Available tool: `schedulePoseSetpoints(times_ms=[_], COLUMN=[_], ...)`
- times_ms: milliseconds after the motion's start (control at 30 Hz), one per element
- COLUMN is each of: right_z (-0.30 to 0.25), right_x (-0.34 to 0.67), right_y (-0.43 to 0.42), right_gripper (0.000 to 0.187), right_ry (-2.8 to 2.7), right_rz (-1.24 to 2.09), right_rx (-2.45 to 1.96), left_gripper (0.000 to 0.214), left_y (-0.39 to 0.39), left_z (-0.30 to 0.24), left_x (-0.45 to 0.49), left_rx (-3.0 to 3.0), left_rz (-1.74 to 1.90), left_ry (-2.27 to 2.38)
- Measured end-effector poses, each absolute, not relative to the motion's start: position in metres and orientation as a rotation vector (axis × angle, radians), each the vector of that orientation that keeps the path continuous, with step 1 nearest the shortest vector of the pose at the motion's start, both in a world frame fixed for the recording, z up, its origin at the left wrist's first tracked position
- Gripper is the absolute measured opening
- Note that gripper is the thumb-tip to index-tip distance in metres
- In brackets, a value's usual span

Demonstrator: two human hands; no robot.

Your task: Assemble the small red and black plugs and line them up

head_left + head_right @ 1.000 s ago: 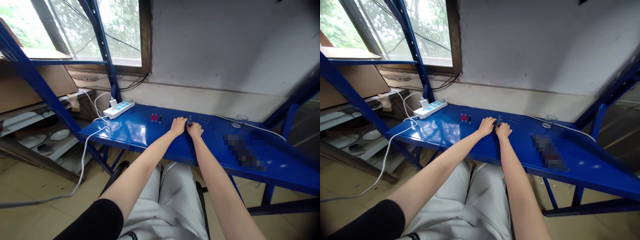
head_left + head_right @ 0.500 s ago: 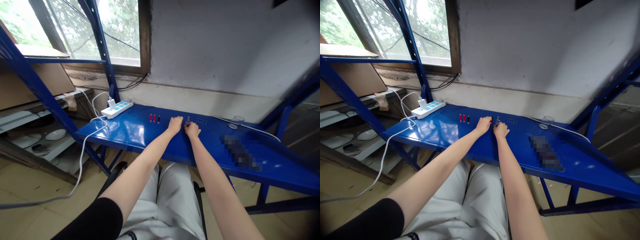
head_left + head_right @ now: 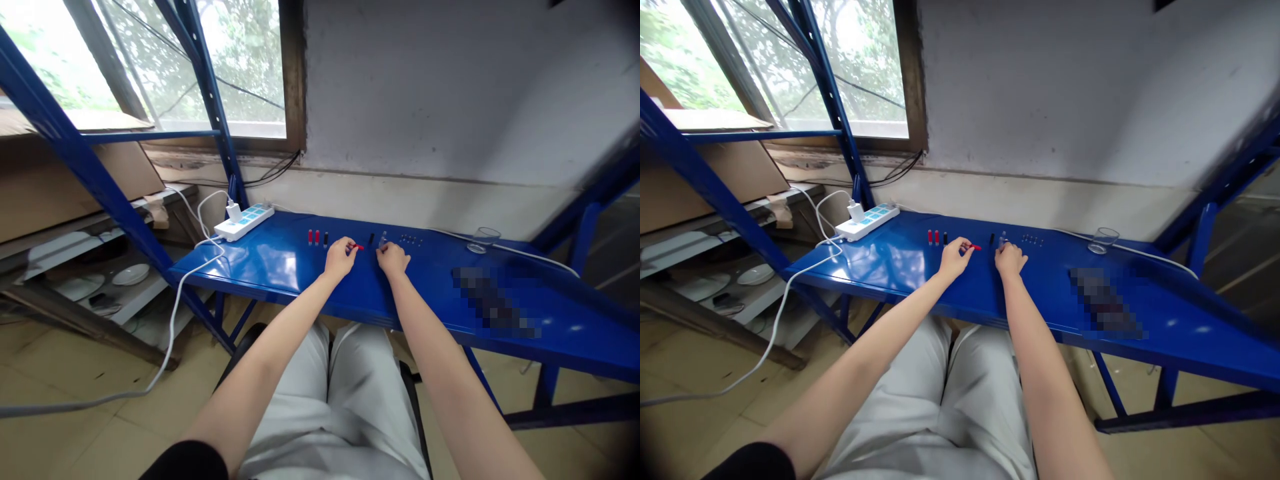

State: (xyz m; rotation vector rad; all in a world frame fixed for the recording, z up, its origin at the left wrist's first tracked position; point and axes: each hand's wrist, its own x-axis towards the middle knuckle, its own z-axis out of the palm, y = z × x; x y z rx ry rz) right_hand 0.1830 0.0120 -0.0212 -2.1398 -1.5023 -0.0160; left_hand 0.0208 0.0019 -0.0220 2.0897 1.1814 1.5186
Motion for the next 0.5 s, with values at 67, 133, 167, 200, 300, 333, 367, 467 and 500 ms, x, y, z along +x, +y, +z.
schedulePoseSetpoints(times_ms=[67,133,167,200,300,333,367,467,500], right_z=[-0.022,-0.022,-0.021,-0.021,-0.020,-0.020,-0.020,-0.021,-0.021], right_x=[0.180,0.175,0.173,0.171,0.167,0.167,0.167,0.168,0.169], right_y=[0.008,0.003,0.001,0.000,-0.002,-0.002,-0.002,-0.001,-0.001], right_gripper=[0.014,0.012,0.012,0.012,0.013,0.013,0.013,0.012,0.012], right_ry=[-1.648,-1.828,-1.909,-1.973,-2.054,-2.049,-2.037,-2.016,-2.017], right_rz=[-0.094,-0.157,-0.184,-0.207,-0.250,-0.256,-0.258,-0.252,-0.248], right_rx=[-2.060,-1.940,-1.880,-1.831,-1.761,-1.765,-1.775,-1.793,-1.793], left_gripper=[0.006,0.006,0.006,0.005,0.004,0.004,0.004,0.005,0.005], left_y=[-0.002,-0.004,-0.005,-0.005,-0.004,-0.004,-0.004,-0.004,-0.004], left_z=[-0.023,-0.023,-0.023,-0.023,-0.022,-0.022,-0.022,-0.020,-0.020], left_x=[0.018,0.017,0.017,0.018,0.018,0.018,0.017,0.015,0.015], left_rx=[2.029,2.013,2.012,2.013,2.019,2.010,1.995,1.919,1.892], left_rz=[1.583,1.614,1.616,1.611,1.571,1.571,1.580,1.649,1.673], left_ry=[1.184,1.169,1.158,1.146,1.120,1.120,1.125,1.171,1.190])
